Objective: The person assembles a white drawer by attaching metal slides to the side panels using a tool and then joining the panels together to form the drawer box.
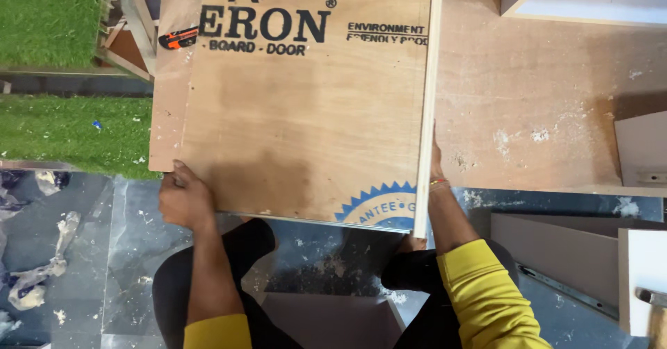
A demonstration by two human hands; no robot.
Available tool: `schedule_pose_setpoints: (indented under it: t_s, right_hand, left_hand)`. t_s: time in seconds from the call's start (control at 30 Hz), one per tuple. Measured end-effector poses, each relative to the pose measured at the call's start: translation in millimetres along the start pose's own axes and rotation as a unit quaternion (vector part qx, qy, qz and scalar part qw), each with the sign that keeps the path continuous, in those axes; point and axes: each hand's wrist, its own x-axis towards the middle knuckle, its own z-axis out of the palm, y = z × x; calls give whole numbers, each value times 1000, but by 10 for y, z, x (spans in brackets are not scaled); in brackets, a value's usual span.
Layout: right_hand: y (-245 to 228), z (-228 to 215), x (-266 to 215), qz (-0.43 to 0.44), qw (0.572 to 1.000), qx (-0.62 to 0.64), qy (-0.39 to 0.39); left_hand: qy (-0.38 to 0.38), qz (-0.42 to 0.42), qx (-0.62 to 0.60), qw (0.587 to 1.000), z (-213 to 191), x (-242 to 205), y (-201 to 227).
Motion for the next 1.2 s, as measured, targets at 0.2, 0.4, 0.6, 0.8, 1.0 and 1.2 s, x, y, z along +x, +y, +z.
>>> schedule_pose_setpoints:
  t_s: [0.2,0.4,0.6,0.8,1.0,1.2]
  right_hand:
    - [248,19,24,-3,993,-98,72]
    - [88,519,-787,-3,990,-142,21]
    - [97,587,-1570,-82,955,-280,-47]
    - [-124,247,-2717,-9,865,-496,-76]
    - [-1551,-1103,-3959,-294,712,-590,242]
    - [-2604,-3014,-4235,-289,341,-717,536]
  left_hand:
    - [20,15,0,1000,152,291,-130]
    - [7,-1,-43,999,145,279,-92]
    - [-87,284,-130,946,-95,-321,371]
    - [-352,527,-150,758,-204,-1704,1284]
    - [-417,573,-13,705,-282,-2128,1678]
    - [-417,543,-11,729,-338,-2187,1854]
